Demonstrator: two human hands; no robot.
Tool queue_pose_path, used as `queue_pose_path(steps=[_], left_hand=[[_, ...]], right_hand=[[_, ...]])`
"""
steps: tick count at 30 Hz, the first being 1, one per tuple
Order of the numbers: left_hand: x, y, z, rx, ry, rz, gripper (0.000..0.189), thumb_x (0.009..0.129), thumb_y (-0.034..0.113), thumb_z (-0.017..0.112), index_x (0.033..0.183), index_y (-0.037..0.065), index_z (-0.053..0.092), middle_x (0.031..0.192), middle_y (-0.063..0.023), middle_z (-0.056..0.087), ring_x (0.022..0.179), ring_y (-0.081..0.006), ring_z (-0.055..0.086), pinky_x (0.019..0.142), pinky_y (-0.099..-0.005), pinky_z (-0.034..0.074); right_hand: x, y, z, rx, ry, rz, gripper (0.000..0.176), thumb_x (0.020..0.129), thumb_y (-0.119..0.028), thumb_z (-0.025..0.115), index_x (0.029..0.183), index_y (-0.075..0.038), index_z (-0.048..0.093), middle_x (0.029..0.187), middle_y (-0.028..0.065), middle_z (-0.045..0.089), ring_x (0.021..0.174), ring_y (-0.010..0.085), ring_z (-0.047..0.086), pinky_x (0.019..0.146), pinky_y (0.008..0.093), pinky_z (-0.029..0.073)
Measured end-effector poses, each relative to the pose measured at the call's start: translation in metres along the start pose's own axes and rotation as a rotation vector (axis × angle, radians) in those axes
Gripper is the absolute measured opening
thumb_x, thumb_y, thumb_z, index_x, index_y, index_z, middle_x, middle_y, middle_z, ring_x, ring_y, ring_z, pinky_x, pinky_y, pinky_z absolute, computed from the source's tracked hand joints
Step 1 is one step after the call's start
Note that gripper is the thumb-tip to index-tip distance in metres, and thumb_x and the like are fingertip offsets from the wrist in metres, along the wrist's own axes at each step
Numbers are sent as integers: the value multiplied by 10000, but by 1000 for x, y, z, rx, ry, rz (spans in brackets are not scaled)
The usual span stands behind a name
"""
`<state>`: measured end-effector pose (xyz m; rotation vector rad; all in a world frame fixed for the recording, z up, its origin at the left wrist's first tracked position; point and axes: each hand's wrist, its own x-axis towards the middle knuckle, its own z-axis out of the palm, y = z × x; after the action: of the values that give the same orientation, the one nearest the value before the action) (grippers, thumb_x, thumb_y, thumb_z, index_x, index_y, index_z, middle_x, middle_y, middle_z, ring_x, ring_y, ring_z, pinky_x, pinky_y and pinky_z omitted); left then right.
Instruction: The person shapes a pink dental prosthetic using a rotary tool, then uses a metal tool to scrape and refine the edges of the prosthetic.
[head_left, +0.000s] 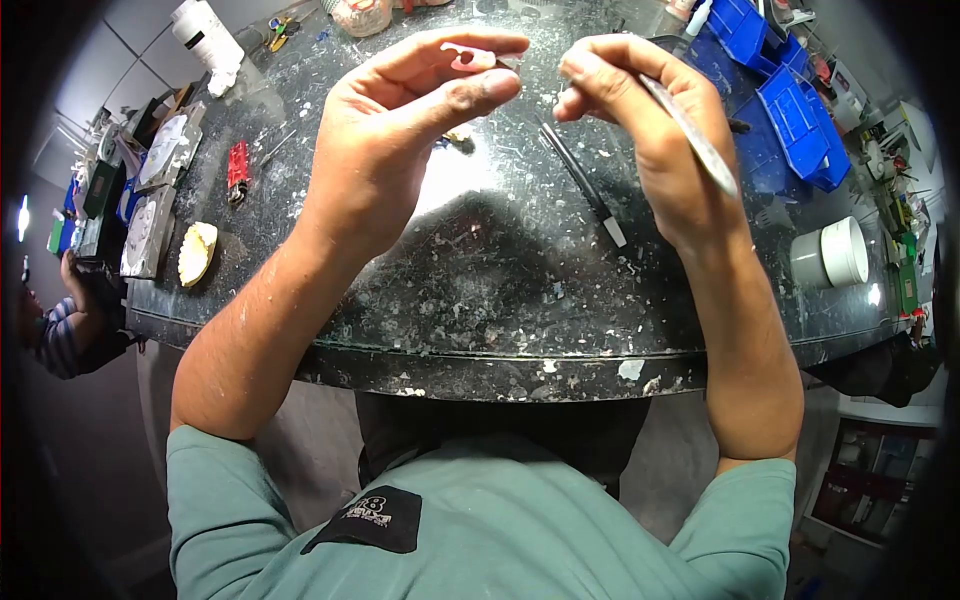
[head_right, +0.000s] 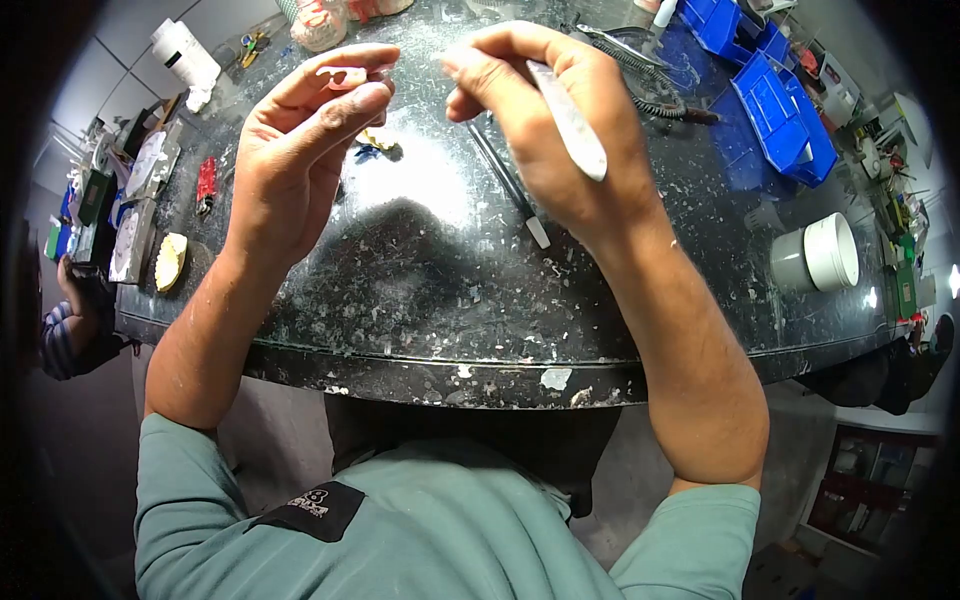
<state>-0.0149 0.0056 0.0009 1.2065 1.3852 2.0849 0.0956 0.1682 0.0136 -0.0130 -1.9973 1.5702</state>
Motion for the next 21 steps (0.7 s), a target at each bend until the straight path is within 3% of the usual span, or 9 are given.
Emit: queue_pose_path(steps=[4, 6, 9, 12, 13, 14, 16, 17, 21], left_hand=[[2, 1, -3, -153, -24, -49, 261, 858, 89, 677, 1098, -12, 656, 1111, -100, 664, 951, -121, 630, 866, -260, 486], [1, -1, -4, -188, -34, -54, 253, 863, 88, 669, 1092, -17, 649, 1141, -113, 649, 986, -142, 634, 907, -284, 489], [2, -4, -7, -165, -58, -36, 249, 866, 87, 666, 1091, -18, 641, 1153, -121, 640, 1011, -160, 636, 928, -296, 491], [1, -4, -6, -152, -21, -14, 242, 872, 91, 663, 1089, -13, 644, 1138, -116, 646, 1002, -161, 638, 929, -301, 491], [2, -5, -6, -152, -20, -14, 242, 872, 91, 663, 1089, -13, 644, 1138, -116, 646, 1002, -161, 638, 929, -301, 491], [2, -5, -6, -163, -19, 2, 245, 872, 96, 664, 1094, -8, 647, 1120, -108, 653, 995, -155, 639, 913, -295, 493], [2, -4, -6, -173, -16, 20, 248, 873, 100, 666, 1098, -3, 651, 1103, -101, 661, 989, -149, 639, 896, -288, 495], [2, -4, -6, -160, -21, 8, 254, 872, 104, 669, 1102, -1, 653, 1086, -94, 668, 977, -139, 639, 873, -278, 494], [3, -4, -4, -147, -15, 8, 268, 872, 117, 674, 1113, 2, 655, 1050, -83, 684, 944, -118, 640, 814, -250, 489]], right_hand=[[0, -3, 0, 193, 17, -2, 263, 956, -192, 531, 954, 43, 649, 775, 97, 664, 748, 140, 651, 759, 254, 515], [-3, -6, 3, 92, 68, -126, 476, 1002, -296, 301, 1069, 44, 629, 900, 133, 661, 754, 157, 649, 774, 310, 529], [0, -18, -10, 389, -75, -28, 363, 983, -225, 397, 1088, 45, 616, 950, 159, 662, 806, 180, 673, 776, 332, 550], [-10, -41, 12, 380, 159, -75, 408, 933, -233, 518, 1241, 35, 529, 858, 51, 583, 821, 111, 589, 763, 282, 538], [-8, -49, 35, 142, 361, -41, 375, 934, -197, 502, 1219, 41, 554, 868, 50, 583, 770, 113, 576, 770, 276, 528], [-6, -40, 28, 142, 360, -41, 375, 934, -197, 502, 1219, 41, 554, 868, 50, 583, 770, 113, 576, 770, 276, 528], [-1, -15, 8, 110, 74, -333, 248, 940, -114, 502, 1096, 48, 605, 973, 176, 672, 893, 208, 684, 806, 348, 564], [-3, -13, 3, 180, 23, -308, 189, 887, -21, 577, 1061, 47, 609, 982, 183, 680, 947, 224, 681, 862, 337, 551], [-9, -20, 9, 50, 27, -301, 178, 855, -12, 633, 1026, 33, 610, 976, 167, 685, 953, 208, 675, 878, 307, 533]])
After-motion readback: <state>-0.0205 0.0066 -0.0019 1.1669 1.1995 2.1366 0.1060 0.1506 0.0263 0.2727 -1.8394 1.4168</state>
